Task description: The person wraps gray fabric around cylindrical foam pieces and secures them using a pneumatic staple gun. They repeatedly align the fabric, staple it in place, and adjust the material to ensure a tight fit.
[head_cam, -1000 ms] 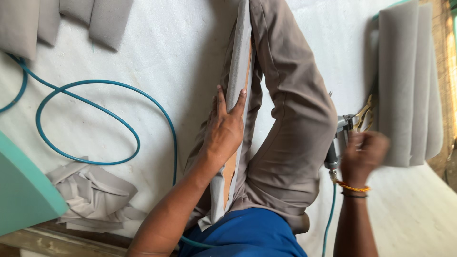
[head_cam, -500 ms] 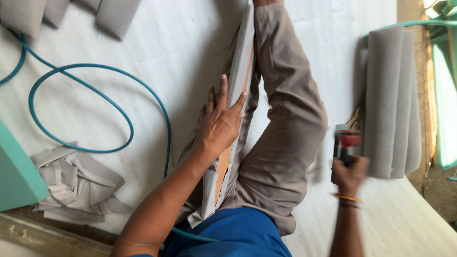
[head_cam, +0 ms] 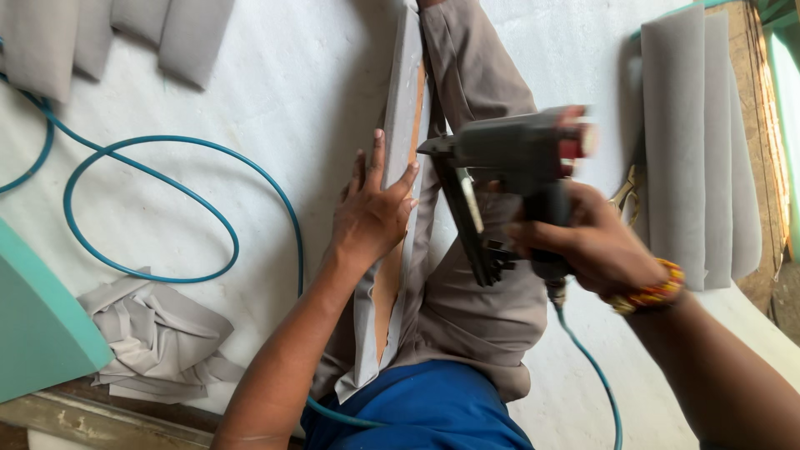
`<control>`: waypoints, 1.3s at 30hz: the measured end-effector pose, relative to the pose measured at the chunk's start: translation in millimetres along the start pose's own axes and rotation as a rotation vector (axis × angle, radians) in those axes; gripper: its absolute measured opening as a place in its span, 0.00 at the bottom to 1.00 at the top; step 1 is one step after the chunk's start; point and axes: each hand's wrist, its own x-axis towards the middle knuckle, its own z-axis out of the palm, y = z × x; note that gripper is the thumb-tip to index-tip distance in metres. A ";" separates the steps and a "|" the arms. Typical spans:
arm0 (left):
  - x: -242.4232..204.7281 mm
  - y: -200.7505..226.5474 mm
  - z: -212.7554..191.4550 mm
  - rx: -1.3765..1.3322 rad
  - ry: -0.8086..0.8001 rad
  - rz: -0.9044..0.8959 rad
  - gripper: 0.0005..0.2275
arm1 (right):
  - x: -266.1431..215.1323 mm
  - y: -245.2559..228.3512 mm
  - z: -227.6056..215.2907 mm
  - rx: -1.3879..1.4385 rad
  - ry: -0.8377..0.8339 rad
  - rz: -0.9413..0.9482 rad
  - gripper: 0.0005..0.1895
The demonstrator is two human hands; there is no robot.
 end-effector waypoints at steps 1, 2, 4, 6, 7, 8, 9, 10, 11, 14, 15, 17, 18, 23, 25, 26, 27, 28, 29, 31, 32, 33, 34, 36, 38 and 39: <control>-1.0 -0.7 -0.4 -0.008 0.025 0.010 0.23 | 10.7 -1.5 9.9 -0.068 -0.049 -0.017 0.16; -0.5 -1.9 -0.4 -0.023 0.050 0.016 0.23 | 19.3 -2.7 17.9 -0.048 -0.067 0.003 0.18; -0.6 -3.3 1.9 -0.057 0.088 0.025 0.22 | 30.2 -3.3 29.0 -0.007 -0.102 0.054 0.23; 1.5 -6.6 2.2 -0.048 0.051 0.011 0.15 | 35.6 -3.2 35.2 0.013 -0.146 0.071 0.21; 2.2 -8.3 2.5 -0.044 0.033 0.006 0.11 | 37.1 -1.9 37.1 0.023 -0.166 0.079 0.21; 1.4 -9.1 2.5 -0.043 0.020 0.004 0.11 | 37.6 -0.7 37.9 -0.043 -0.164 0.098 0.21; 2.7 -10.2 1.5 -0.041 0.011 0.004 0.10 | 39.3 -0.8 38.1 -0.111 -0.163 0.111 0.20; 3.6 -10.9 0.4 -0.040 0.003 0.004 0.09 | 40.8 -1.1 38.2 -0.180 -0.162 0.125 0.20; 4.6 -11.9 -0.6 -0.045 0.002 0.000 0.09 | 42.4 -1.4 38.5 -0.168 -0.149 0.143 0.20; 3.8 -12.8 -0.8 -0.066 -0.005 -0.008 0.08 | 45.0 -3.8 38.0 -0.158 -0.127 0.190 0.20; 4.7 -13.5 -0.4 -0.075 -0.006 -0.002 0.09 | 46.3 -5.9 37.7 -0.171 -0.125 0.193 0.19; 4.0 -15.0 1.4 -0.095 0.006 0.013 0.09 | 48.5 -10.1 37.5 -0.239 -0.127 0.196 0.18; 2.6 -15.7 2.6 -0.105 0.018 0.022 0.09 | 49.1 -12.8 36.7 -0.295 -0.131 0.196 0.17; 1.2 -20.3 5.8 -0.136 0.096 0.049 0.08 | 51.9 -23.3 42.0 -0.404 -0.113 0.203 0.17; -0.9 -21.8 6.8 -0.134 0.119 0.062 0.09 | 50.1 -23.6 46.2 -0.463 -0.089 0.208 0.17; -2.9 -21.7 6.6 -0.135 0.120 0.061 0.09 | 48.5 -23.8 47.8 -0.449 -0.098 0.195 0.17; -2.5 -21.9 5.7 -0.134 0.124 0.064 0.09 | 47.7 -24.9 49.4 -0.435 -0.103 0.177 0.17; -2.0 -21.7 4.8 -0.133 0.128 0.068 0.10 | 46.8 -26.2 50.6 -0.420 -0.108 0.159 0.17; -1.5 -20.9 4.3 -0.126 0.136 0.075 0.10 | 45.7 -27.6 51.2 -0.432 -0.108 0.158 0.17; -1.7 -20.4 4.6 -0.115 0.149 0.085 0.10 | 43.9 -28.8 52.6 -0.456 -0.112 0.160 0.17; -2.3 -20.8 5.4 -0.101 0.153 0.097 0.08 | 43.7 -28.8 53.0 -0.469 -0.129 0.153 0.17; -3.4 -21.2 6.0 -0.086 0.154 0.109 0.07 | 43.7 -28.6 53.7 -0.480 -0.147 0.148 0.17; -3.9 -21.6 6.6 -0.072 0.156 0.120 0.06 | 44.3 -28.5 54.0 -0.491 -0.164 0.144 0.17; -5.8 -22.1 7.4 -0.087 0.171 0.103 0.08 | 45.1 -27.2 54.4 -0.484 -0.155 0.155 0.17; -5.6 -21.3 8.7 -0.099 0.173 0.090 0.07 | 46.1 -27.8 53.8 -0.486 -0.148 0.162 0.16; -5.0 -20.6 9.2 -0.103 0.173 0.082 0.07 | 46.8 -29.3 53.1 -0.496 -0.148 0.161 0.16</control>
